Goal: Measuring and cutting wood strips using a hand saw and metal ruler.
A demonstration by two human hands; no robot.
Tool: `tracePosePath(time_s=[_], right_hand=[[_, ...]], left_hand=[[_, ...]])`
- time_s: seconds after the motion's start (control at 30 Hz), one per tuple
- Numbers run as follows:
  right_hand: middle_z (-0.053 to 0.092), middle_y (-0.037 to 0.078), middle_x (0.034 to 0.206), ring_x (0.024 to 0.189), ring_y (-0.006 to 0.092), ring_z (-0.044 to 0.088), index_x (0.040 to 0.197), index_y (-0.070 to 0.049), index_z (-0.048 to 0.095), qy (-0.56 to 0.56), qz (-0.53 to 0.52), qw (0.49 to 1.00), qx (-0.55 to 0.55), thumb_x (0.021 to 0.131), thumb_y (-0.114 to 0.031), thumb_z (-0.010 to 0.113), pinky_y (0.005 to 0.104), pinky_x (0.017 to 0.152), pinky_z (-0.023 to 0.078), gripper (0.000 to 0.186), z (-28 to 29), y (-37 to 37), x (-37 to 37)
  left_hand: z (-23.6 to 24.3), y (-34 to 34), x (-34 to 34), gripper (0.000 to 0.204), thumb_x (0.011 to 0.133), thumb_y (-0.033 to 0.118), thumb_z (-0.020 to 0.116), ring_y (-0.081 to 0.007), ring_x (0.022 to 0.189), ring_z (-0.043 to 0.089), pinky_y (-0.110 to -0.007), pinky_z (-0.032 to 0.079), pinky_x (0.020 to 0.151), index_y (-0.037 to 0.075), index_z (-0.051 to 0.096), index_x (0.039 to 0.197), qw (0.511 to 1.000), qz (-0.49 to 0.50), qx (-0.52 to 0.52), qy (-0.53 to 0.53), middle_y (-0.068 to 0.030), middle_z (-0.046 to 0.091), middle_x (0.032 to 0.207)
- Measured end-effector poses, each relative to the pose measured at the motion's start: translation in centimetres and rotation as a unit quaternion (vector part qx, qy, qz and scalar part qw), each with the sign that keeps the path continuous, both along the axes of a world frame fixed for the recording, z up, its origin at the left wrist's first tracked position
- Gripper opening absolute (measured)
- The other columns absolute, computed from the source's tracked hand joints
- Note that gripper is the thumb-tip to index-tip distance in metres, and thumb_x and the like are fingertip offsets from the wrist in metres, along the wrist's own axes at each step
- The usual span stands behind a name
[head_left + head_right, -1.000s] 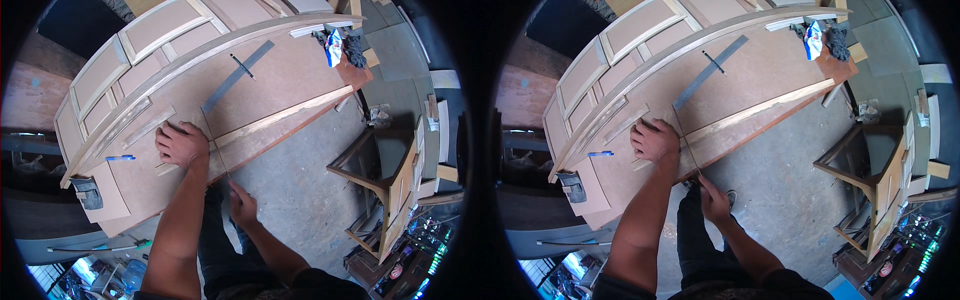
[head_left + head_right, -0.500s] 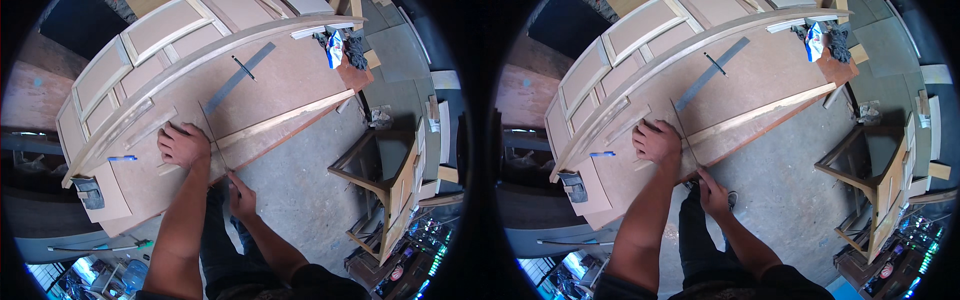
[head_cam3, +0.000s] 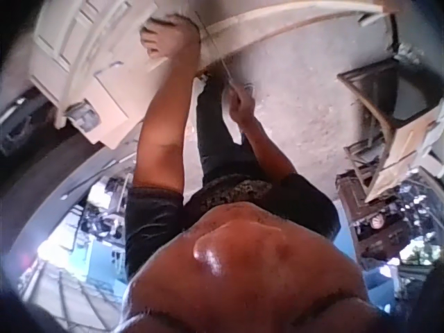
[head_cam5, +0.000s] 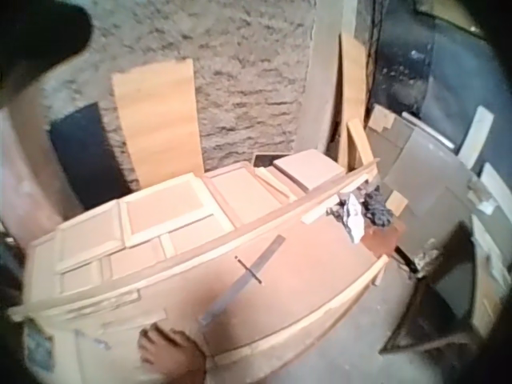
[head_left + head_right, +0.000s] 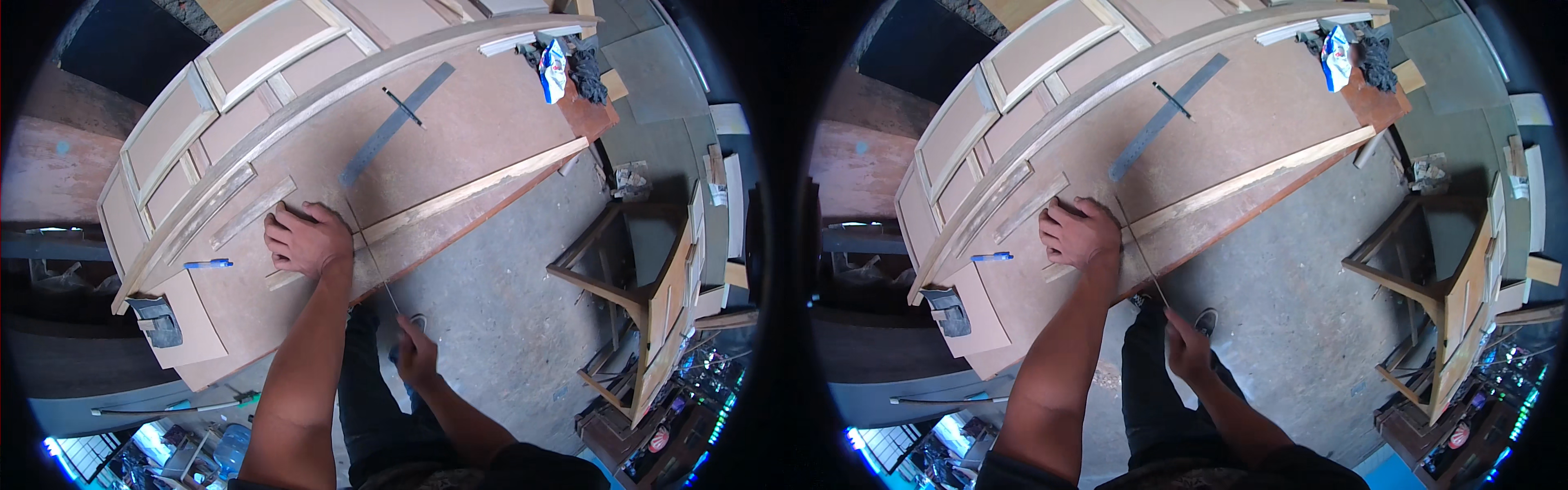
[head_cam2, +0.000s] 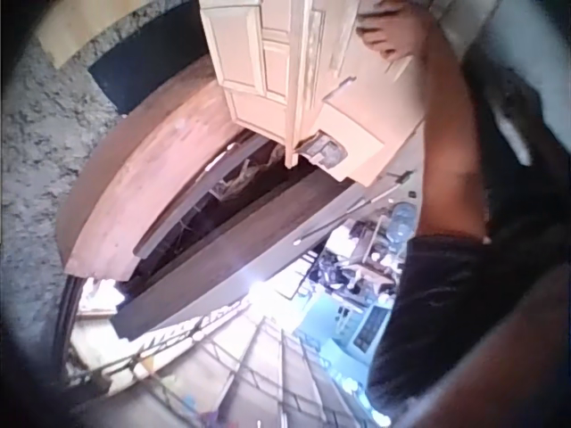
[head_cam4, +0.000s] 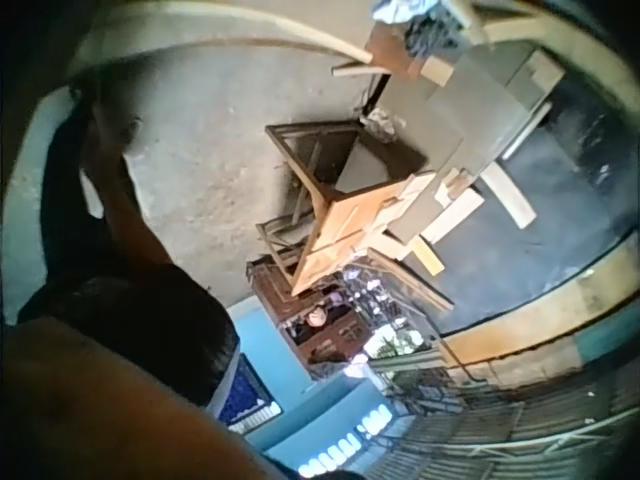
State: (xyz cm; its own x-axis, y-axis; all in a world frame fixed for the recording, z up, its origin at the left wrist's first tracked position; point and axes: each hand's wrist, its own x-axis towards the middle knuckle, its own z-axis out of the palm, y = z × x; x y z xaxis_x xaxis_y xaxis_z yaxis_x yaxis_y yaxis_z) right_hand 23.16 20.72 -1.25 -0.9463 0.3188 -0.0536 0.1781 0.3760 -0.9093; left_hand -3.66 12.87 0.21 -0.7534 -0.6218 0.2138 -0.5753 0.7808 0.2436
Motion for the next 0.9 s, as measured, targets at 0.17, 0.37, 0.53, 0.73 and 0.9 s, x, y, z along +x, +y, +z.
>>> tracePosePath(time_s=[0.17, 0.37, 0.53, 0.73, 0.9], right_hand=[[0.074, 0.023, 0.108, 0.095, 0.0371, 0.075, 0.126, -0.001, 0.067, -0.025, -0.009, 1.000, -0.007, 0.100, -0.010, 0.061, 0.0413, 0.081, 0.059, 0.028, 1.1, 0.3, 4.9], [0.073, 0.024, 0.113, 0.102, 0.0398, 0.073, 0.131, -0.005, 0.066, -0.005, -0.014, 0.998, -0.057, 0.102, -0.010, 0.058, 0.0414, 0.086, 0.059, 0.030, 1.4, -0.8, -5.7], [0.073, 0.026, 0.109, 0.101, 0.0386, 0.074, 0.128, -0.001, 0.066, -0.030, 0.001, 1.000, 0.004, 0.101, -0.008, 0.056, 0.0419, 0.084, 0.059, 0.031, 0.6, 0.8, 8.4], [0.074, 0.023, 0.111, 0.098, 0.0374, 0.074, 0.132, -0.003, 0.065, -0.015, 0.012, 1.000, 0.005, 0.103, -0.012, 0.057, 0.0415, 0.082, 0.059, 0.032, 1.4, -0.3, -5.1], [0.074, 0.024, 0.109, 0.096, 0.0358, 0.075, 0.132, -0.001, 0.065, 0.021, 0.005, 1.000, 0.015, 0.102, -0.012, 0.057, 0.0400, 0.080, 0.059, 0.033, -0.8, 0.8, 5.4]], left_hand=[[0.7, 0.4, 0.2, 0.048, 0.094, 0.039, 0.055, -0.0296, 0.137, 0.042, -0.052, 0.032, 0.107, 0.014, 0.055, 0.135, 1.000, -0.004, 0.011, 0.003, -0.0105, 0.050, 0.144], [0.2, -0.3, -0.1, 0.047, 0.094, 0.038, 0.055, -0.0294, 0.137, 0.042, -0.052, 0.032, 0.107, 0.014, 0.056, 0.135, 1.000, -0.003, 0.004, 0.010, -0.0105, 0.050, 0.144], [0.5, 0.7, 0.0, 0.049, 0.095, 0.039, 0.055, -0.0297, 0.137, 0.042, -0.052, 0.032, 0.107, 0.013, 0.056, 0.136, 1.000, -0.014, 0.010, 0.019, -0.0112, 0.050, 0.143], [0.2, 0.0, 0.2, 0.049, 0.094, 0.039, 0.056, -0.0299, 0.137, 0.042, -0.053, 0.033, 0.107, 0.013, 0.056, 0.135, 1.000, -0.011, 0.009, 0.017, -0.0112, 0.050, 0.144], [0.3, 0.7, 0.1, 0.048, 0.095, 0.039, 0.056, -0.0299, 0.136, 0.043, -0.053, 0.032, 0.106, 0.013, 0.056, 0.135, 1.000, -0.008, 0.010, -0.005, -0.0106, 0.050, 0.144]])
